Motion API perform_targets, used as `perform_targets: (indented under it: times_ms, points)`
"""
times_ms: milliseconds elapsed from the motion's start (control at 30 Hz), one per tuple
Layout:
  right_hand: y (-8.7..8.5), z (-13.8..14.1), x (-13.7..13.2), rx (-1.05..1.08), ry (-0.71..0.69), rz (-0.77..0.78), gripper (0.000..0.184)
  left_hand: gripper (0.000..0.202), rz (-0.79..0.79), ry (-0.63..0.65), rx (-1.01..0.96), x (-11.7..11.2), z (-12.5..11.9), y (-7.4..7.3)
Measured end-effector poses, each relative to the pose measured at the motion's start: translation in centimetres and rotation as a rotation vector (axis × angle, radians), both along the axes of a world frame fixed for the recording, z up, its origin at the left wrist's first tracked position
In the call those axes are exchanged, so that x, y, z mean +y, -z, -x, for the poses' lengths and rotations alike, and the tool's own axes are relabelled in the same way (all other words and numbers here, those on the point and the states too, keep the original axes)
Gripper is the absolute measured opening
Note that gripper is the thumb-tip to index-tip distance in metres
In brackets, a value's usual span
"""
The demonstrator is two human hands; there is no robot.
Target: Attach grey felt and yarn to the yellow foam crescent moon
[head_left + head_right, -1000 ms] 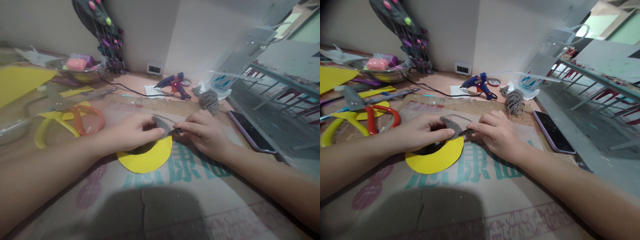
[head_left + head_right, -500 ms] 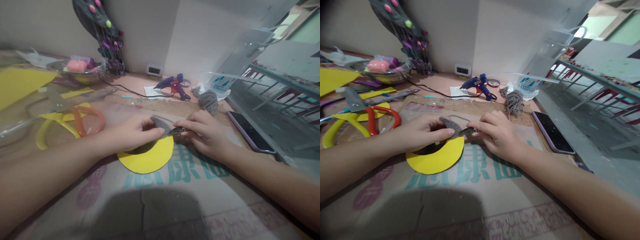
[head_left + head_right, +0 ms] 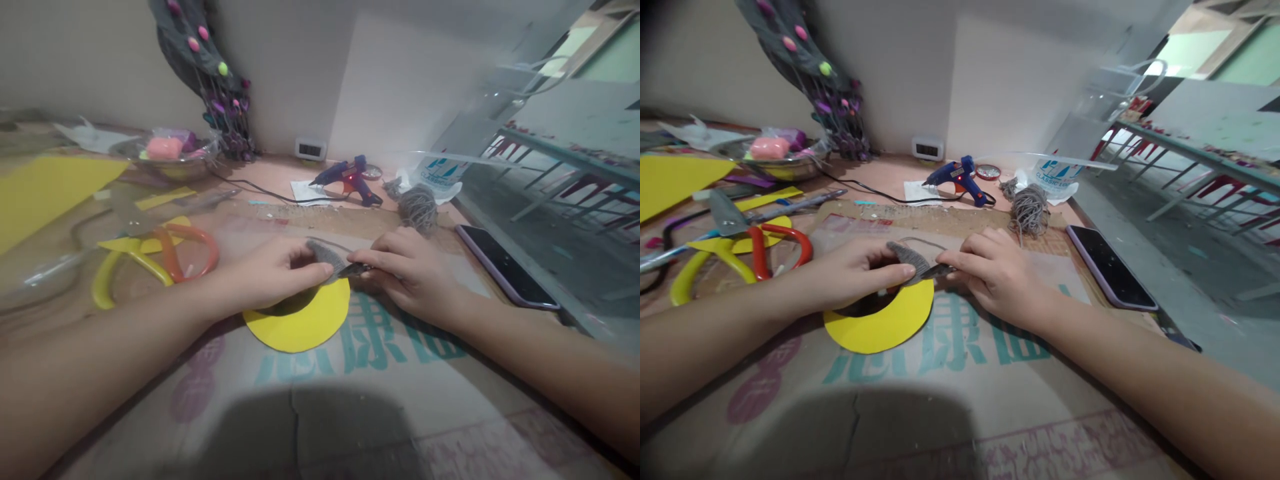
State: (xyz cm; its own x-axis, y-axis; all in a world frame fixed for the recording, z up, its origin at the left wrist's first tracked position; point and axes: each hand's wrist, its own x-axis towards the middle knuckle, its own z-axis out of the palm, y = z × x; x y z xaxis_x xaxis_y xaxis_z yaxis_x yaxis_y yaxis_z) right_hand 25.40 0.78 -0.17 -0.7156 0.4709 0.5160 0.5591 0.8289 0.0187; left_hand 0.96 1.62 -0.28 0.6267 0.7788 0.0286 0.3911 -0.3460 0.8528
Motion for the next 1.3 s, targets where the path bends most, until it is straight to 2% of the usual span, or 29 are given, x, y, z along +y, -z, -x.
perform_targets:
  times_ms: [200,567,733,933,1133,1300]
  points:
    - [0.05,0.06,0.06,0.021,-0.007,0.001,0.022,0.023,0.073,0.014,-0.068,-0.33,-0.15,-0.3]
    - [0.09,0.0,0.25,0.045,-0.048,-0.021,0.019,0.025,0.02,0.018,-0.077,-0.18,-0.15,0.01]
    - [0.03,0.08,0.16,0.092,-0.007,-0.017,0.023,0.024,0.051,-0.01,-0.08,-0.37,-0.41,-0.25]
    - [-0.15,-0.02,-0.02,0.096,0.042,0.002,0.026,0.032,0.081,-0.037,-0.065,-0.09,-0.23,0.39]
    - [0.0,-0.18,0.1,0.059,0.007,-0.052,0.024,0.028,0.093,-0.033,-0.089,-0.18,-0.31,0.28]
    - [0.04,-0.18,0.19,0.058,0.022,-0.029,0.022,0.026,0.081,-0.031,-0.093,-0.27,-0.34,0.03]
